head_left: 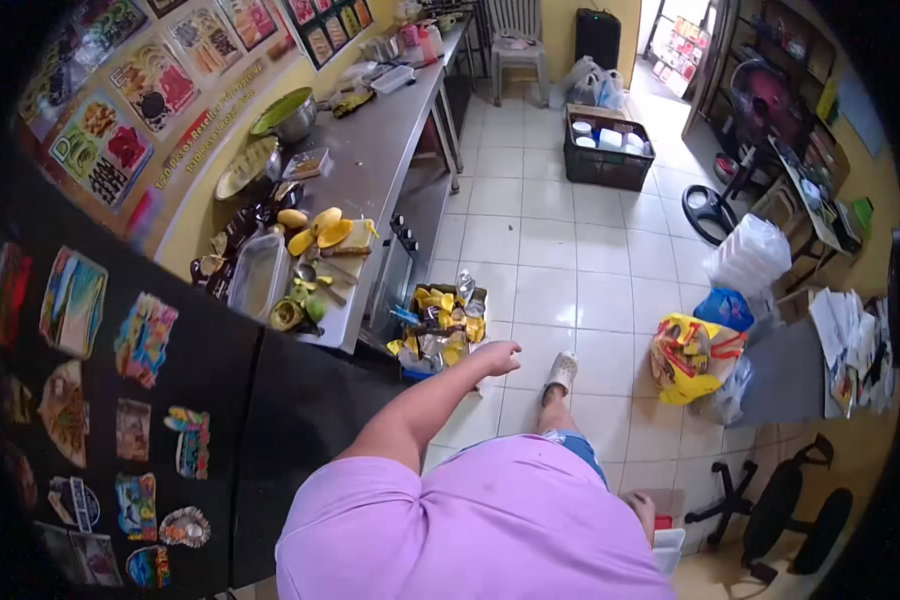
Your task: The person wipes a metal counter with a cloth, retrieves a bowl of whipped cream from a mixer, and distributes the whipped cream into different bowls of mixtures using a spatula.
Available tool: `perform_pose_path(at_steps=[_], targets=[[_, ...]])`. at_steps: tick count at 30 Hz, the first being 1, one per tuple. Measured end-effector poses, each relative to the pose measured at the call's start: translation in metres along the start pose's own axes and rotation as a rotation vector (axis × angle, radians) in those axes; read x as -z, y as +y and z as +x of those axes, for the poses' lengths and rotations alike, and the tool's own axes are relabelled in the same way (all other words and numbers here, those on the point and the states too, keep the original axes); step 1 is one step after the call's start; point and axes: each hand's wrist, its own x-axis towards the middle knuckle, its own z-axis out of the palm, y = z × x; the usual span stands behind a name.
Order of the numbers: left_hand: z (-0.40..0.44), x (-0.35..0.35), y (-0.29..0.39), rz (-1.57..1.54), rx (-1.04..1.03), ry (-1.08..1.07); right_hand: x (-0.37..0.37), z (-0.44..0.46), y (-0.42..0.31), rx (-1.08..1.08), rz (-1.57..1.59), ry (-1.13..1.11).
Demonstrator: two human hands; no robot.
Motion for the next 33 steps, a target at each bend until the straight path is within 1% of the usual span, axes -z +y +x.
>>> perform_pose_path(at_steps=[1,3,4,6,7,9,10,11,12,13,14,15,16,17,19,20,21,22,23,25,26,27,28,29,30,31,32,33], targets=[[0.034,0.007,-0.004,-0.027,-0.013,-0.001,0.007,0.043,-0.027,0.013,-0.011,-0.013],[0.098,0.017,-0.023,0.086,-0.041,-0.082,0.036,0.12,-0.089,0.007,-0.042,-0.005],[0.108,0.049,-0.009,0.111,0.017,-0.182,0.044,0.153,-0.123,0.004,-0.053,-0.003],[0.126,0.114,0.011,0.073,0.124,-0.232,0.054,0.219,-0.194,0.002,-0.073,-0.003],[0.148,0.138,0.0,0.063,0.141,-0.216,0.057,0.251,-0.231,0.002,-0.084,-0.001],[0.18,0.161,-0.026,-0.203,0.193,0.034,0.072,0.299,-0.284,-0.023,-0.132,-0.002],[0.195,0.175,-0.036,-0.279,0.241,0.09,0.085,0.325,-0.305,-0.036,-0.165,0.002],[0.209,0.188,-0.051,-0.387,0.248,0.158,0.088,0.402,-0.337,0.259,-0.172,0.143],[0.219,0.21,-0.062,-0.488,0.251,0.229,0.097,0.44,-0.414,0.357,-0.323,0.147],[0.227,0.239,-0.064,-0.562,0.307,0.298,0.099,0.471,-0.485,0.457,-0.469,0.152],[0.226,0.281,-0.055,-0.544,0.333,0.376,0.092,0.524,-0.54,0.295,-0.389,0.138],[0.232,0.32,-0.055,-0.523,0.361,0.452,0.084,0.512,-0.631,0.266,-0.278,0.088],[0.255,0.349,-0.08,-0.529,0.359,0.52,0.073,0.528,-0.69,0.416,-0.074,0.026],[0.279,0.379,-0.107,-0.534,0.356,0.588,0.056,0.527,-0.753,0.555,-0.08,0.081],[0.323,0.454,-0.157,-0.515,0.21,0.882,0.019,0.53,-0.861,0.666,-0.05,0.091],[0.335,0.503,-0.171,-0.476,0.228,0.972,0.003,0.549,-0.895,0.811,-0.11,0.078],[0.363,0.545,-0.214,-0.492,0.151,1.062,-0.015,0.558,-0.928,0.806,-0.256,0.113],[0.367,0.598,-0.223,-0.324,0.268,1.147,-0.033,0.566,-0.952,0.796,-0.312,0.114],[0.386,0.641,-0.263,-0.261,0.253,1.232,-0.048,0.594,-0.963,0.816,-0.366,0.086],[0.421,0.712,-0.339,-0.044,0.57,1.335,-0.076,0.612,-0.986,0.682,-0.502,0.095],[0.432,0.747,-0.381,-0.155,0.646,1.288,-0.085,0.619,-0.99,0.592,-0.356,-0.019],[0.441,0.777,-0.414,-0.153,0.756,1.27,-0.091,0.638,-0.983,0.561,-0.414,-0.019],[0.447,0.801,-0.443,-0.143,0.865,1.248,-0.099,0.634,-0.985,0.383,-0.299,-0.084],[0.451,0.821,-0.457,-0.151,0.891,1.243,-0.104,0.629,-0.989,0.307,-0.284,-0.102],[0.449,0.841,-0.46,-0.148,0.977,1.166,-0.1,0.656,-0.968,0.367,-0.332,-0.123],[0.449,0.856,-0.471,-0.149,1.066,1.095,-0.097,0.658,-0.973,0.301,-0.37,-0.129],[0.466,0.854,-0.51,-0.105,1.13,1.074,-0.099,0.649,-0.99,0.196,-0.428,-0.123],[0.463,0.86,-0.504,-0.122,1.193,0.978,-0.086,0.684,-0.955,0.229,-0.453,-0.166]])
